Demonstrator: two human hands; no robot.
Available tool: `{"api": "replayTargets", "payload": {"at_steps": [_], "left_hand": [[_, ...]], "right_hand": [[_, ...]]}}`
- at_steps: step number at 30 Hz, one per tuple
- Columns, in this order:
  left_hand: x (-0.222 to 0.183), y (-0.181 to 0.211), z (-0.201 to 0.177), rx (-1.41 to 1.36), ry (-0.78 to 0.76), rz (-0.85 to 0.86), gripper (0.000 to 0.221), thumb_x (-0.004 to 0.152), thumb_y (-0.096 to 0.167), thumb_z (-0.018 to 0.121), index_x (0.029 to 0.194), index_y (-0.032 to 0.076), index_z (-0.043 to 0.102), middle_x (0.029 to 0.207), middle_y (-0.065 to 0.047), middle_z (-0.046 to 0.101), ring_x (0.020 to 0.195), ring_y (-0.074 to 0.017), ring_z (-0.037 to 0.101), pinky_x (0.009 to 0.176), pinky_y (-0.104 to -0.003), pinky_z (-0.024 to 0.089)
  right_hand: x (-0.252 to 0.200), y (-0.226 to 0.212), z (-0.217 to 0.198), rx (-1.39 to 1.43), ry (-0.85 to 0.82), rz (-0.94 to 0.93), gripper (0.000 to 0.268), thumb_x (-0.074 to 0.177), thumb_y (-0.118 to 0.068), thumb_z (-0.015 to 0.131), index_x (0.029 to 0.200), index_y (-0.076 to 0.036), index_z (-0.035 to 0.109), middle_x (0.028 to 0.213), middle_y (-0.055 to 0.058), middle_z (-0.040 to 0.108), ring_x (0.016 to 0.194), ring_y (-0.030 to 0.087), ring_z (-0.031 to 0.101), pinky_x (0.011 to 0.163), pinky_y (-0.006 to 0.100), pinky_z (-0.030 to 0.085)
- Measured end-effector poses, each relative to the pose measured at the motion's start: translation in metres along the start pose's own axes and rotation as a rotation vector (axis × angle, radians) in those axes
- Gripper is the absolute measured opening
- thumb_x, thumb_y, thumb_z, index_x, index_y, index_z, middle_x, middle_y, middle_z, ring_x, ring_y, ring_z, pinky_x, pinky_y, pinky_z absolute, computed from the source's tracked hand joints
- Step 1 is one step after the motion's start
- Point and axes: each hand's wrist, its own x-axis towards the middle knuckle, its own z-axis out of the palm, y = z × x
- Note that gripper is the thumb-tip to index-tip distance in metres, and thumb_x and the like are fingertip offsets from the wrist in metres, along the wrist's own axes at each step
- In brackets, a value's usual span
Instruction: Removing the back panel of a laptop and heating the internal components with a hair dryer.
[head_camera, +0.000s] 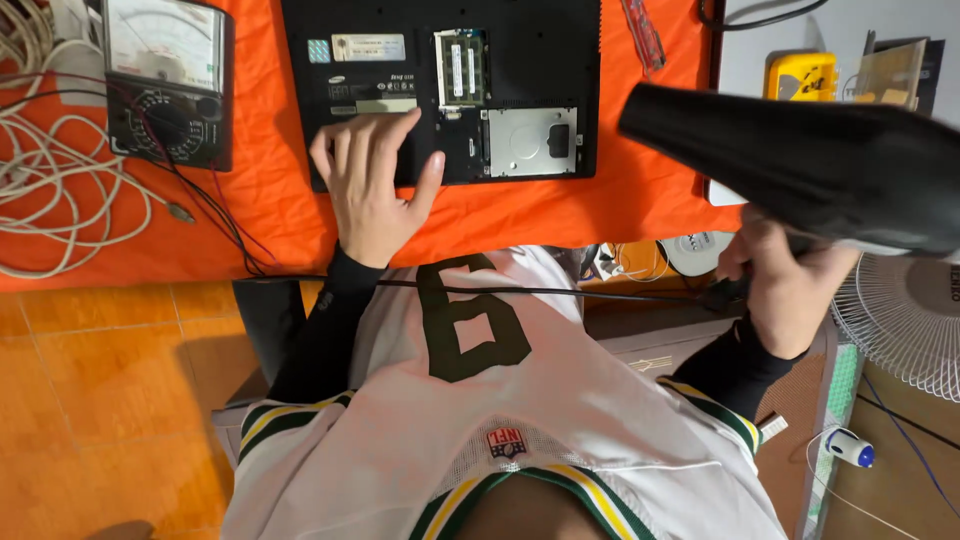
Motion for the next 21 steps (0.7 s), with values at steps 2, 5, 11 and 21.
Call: {"api": "replayTargets", "payload": {"at_steps": [2,5,11,21], "left_hand": [[0.001,-0.006,0.008,0.092,0.032,0.024,0.041,0.105,0.031,0.076,0.136,0.009,0.061,0.124,-0.008,0.062,0.117,-0.0273,0.056,0.113,-0.048,0.032],[-0.005,-0.009,0.011,0.102,-0.001,-0.029,0.044,0.103,0.035,0.076,0.136,0.01,0.062,0.123,-0.008,0.061,0.121,-0.0279,0.055,0.115,-0.051,0.03],[-0.007,-0.011,0.016,0.129,-0.023,-0.028,0.049,0.105,0.041,0.076,0.141,0.012,0.059,0.128,-0.007,0.061,0.125,-0.0261,0.053,0.118,-0.053,0.028],[-0.002,-0.008,0.01,0.217,-0.09,0.008,0.083,0.097,0.062,0.077,0.15,0.004,0.049,0.139,-0.012,0.055,0.134,-0.0287,0.046,0.117,-0.055,0.024]], "right_hand": [[0.002,-0.003,0.008,-0.282,-0.103,-0.031,0.005,0.11,0.004,0.065,0.106,0.004,0.061,0.076,0.007,0.061,0.053,0.012,0.054,0.05,0.024,0.041],[0.005,-0.003,0.012,-0.48,-0.197,-0.026,0.011,0.105,0.003,0.071,0.112,0.003,0.063,0.078,0.005,0.062,0.054,0.01,0.057,0.054,0.025,0.044],[0.001,-0.005,0.015,-0.54,-0.254,-0.07,0.014,0.102,0.002,0.074,0.111,0.004,0.063,0.081,0.003,0.064,0.055,0.009,0.056,0.055,0.024,0.044],[0.001,-0.005,0.014,-0.539,-0.253,-0.101,0.011,0.104,0.001,0.074,0.103,0.006,0.064,0.079,0.004,0.064,0.058,0.009,0.058,0.053,0.022,0.047]]}}
